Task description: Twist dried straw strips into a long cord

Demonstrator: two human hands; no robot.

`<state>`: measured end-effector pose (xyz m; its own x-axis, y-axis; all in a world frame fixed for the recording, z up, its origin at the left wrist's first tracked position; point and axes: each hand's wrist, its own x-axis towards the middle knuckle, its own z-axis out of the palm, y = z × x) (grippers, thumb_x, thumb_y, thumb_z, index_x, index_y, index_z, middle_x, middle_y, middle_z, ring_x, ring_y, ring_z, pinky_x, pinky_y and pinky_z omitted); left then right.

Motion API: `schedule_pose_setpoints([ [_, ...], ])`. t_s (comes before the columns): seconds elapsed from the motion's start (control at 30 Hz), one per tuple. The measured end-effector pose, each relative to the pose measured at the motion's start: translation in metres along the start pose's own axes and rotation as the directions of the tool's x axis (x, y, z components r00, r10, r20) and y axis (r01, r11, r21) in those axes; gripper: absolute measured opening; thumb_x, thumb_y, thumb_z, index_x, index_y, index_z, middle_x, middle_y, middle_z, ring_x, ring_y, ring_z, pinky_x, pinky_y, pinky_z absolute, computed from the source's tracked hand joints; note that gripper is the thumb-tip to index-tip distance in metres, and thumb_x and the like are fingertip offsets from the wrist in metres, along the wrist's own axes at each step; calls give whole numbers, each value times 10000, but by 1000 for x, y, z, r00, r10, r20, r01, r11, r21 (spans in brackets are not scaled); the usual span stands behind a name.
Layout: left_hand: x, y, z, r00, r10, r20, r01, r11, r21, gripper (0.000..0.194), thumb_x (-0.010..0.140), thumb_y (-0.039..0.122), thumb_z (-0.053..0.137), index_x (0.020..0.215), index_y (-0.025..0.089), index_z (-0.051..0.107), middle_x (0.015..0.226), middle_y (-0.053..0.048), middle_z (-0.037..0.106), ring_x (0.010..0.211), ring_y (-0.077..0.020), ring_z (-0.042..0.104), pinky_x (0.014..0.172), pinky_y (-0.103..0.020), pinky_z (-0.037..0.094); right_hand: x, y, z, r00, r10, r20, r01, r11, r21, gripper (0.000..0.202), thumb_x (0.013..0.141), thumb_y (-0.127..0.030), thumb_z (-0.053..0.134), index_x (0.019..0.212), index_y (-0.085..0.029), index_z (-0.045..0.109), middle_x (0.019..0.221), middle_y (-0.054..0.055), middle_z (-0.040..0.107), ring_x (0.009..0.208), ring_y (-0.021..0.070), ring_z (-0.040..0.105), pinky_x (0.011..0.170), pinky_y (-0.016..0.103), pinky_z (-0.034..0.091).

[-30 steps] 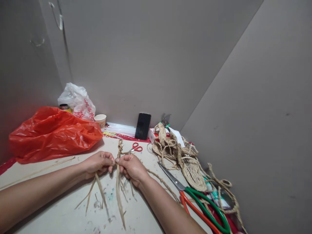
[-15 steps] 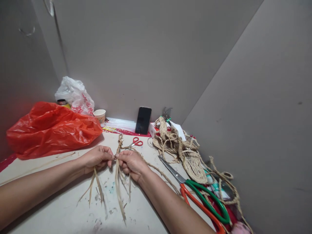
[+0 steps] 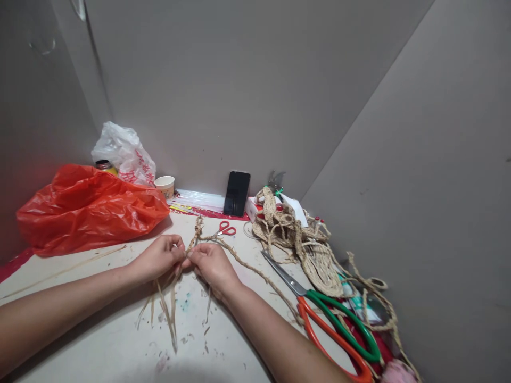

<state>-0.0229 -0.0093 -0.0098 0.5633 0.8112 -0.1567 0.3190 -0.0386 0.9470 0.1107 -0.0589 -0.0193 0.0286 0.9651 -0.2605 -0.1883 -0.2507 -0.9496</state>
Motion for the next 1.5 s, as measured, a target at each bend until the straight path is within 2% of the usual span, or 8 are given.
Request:
schedule_pose_setpoints([
  [0.33, -9, 3, 7, 936, 303, -177, -186, 856, 482, 129, 733, 196, 480, 606, 182, 476, 572, 8, 542, 552, -116, 464, 534, -229, 289, -2, 4, 2, 995, -77, -59, 77, 997, -14, 213, 668, -358, 625, 637, -169, 533, 328, -85, 402, 288, 40, 258, 332, 193, 126],
  [0.6, -30, 3, 20, 946, 297, -131, -157, 771, 617, 114, 825, 226, 404, 814, 185, 510, 705, -63, 608, 630, -177, 539, 582, -261, 314, -1, 10, 4, 998, -50, -41, 54, 994, 94, 245, 653, -375, 655, 666, -166, 529, 336, -83, 427, 282, 35, 266, 316, 176, 135],
  [0.87, -32, 1, 29, 956, 233, -177, -166, 931, 326, 109, 817, 212, 431, 925, 199, 439, 632, 14, 572, 571, -130, 523, 544, -216, 329, -6, 0, 6, 996, 10, -85, 8, 979, 205, 233, 579, -257, 710, 677, -160, 522, 398, -75, 474, 313, 22, 305, 315, 150, 153],
  [1.0, -33, 7, 17, 974, 194, -116, -161, 955, 250, 173, 802, 285, 483, 944, 191, 513, 579, 40, 538, 521, -113, 484, 523, -210, 331, -5, -7, 1, 997, 45, -63, -28, 970, 242, 267, 543, -209, 728, 705, -146, 526, 578, -8, 613, 328, -6, 280, 313, 140, 135],
  [1.13, -18, 10, -2, 953, 147, -267, -133, 989, 68, 145, 740, 271, 536, 832, 160, 545, 712, -8, 576, 661, -121, 527, 616, -220, 392, -3, -13, -7, 995, 94, 29, -98, 969, 226, 295, 538, -196, 737, 725, -142, 516, 592, 4, 623, 332, -17, 255, 320, 124, 95],
  [1.3, 1, 4, 0, 974, -152, 167, 215, 850, -481, 176, 642, 197, 510, 805, 130, 519, 683, -41, 582, 594, -118, 551, 565, -230, 424, -1, -15, -13, 989, 107, 105, -122, 981, 152, 283, 540, -205, 734, 712, -132, 522, 560, 4, 613, 332, -15, 254, 325, 127, 80],
  [1.4, 1, 2, 5, 942, -166, 291, 286, 850, -443, 97, 635, 230, 478, 644, 136, 500, 537, 12, 468, 390, -50, 356, 366, -176, 247, 1, -14, -16, 985, 115, 132, -128, 987, 99, 265, 558, -203, 714, 734, -134, 529, 555, 5, 622, 332, -9, 251, 331, 137, 81],
  [1.5, -1, 2, 5, 951, -178, 254, 260, 905, -338, 121, 642, 241, 447, 580, 146, 490, 451, 69, 305, 347, -33, 153, 335, -197, 61, 2, -13, -19, 982, 124, 143, -134, 989, 65, 263, 567, -200, 698, 763, -144, 531, 549, -2, 631, 324, -4, 225, 332, 152, 74],
])
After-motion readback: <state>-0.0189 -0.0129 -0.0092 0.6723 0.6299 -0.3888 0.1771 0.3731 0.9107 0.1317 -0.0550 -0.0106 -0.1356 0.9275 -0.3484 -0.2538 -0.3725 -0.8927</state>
